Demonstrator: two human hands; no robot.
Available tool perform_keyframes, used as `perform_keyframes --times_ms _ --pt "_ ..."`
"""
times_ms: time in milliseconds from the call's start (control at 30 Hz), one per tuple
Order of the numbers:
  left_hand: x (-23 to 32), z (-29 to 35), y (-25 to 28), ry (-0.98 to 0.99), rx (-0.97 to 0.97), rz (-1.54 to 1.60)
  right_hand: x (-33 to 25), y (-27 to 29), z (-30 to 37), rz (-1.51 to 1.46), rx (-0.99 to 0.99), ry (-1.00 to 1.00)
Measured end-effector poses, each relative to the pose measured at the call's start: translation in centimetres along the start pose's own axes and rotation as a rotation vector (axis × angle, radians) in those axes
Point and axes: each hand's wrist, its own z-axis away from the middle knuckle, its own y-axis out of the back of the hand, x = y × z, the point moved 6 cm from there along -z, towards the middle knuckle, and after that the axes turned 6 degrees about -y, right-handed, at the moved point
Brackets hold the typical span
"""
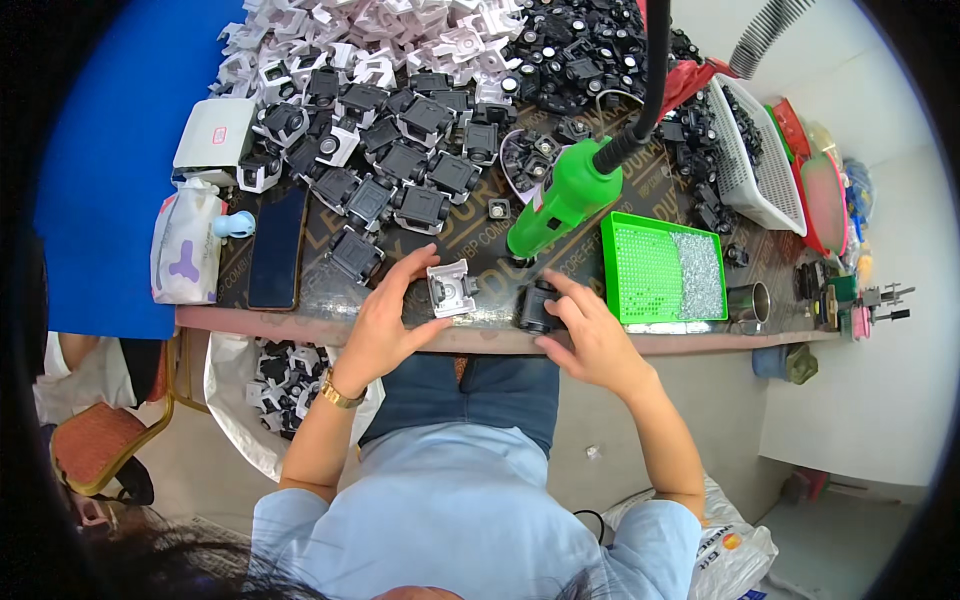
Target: The person assembles electronic cooling fans into plastic housings by hand, securing them with screws using an electric screwdriver.
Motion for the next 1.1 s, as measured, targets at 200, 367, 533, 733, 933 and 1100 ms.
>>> perform_keyframes --times_ms 200,367,533,733,933,1100 --pt "-0.6 0.2 -0.3 -0.014 -0.039 -0.029 -1.4 0.3 -1.2 -0.197 -0.060 0.044" --pt "-0.4 0.1 -0.4 -0.002 -0.027 -0.026 -6.6 -0.4 -5.6 -0.265 -0.046 0.146" --pt "-0.3 0.3 -0.5 -0.005 -0.004 -0.047 -5.6 -1.5 -6.9 -0.178 -0.055 0.154" --pt "-0.3 0.2 -0.3 -0.022 0.000 -0.040 -6.5 -1.4 -7.6 -0.157 -0.066 0.242" --pt "-0.4 0.2 -0.6 -0.023 0.002 -0.032 -6.5 -1.2 -7.2 -0.098 -0.071 0.193" --pt "-0.4 0.3 -0.5 -0.025 0.013 -0.011 -6.1 -1.6 -7.6 -0.181 -0.128 0.180"
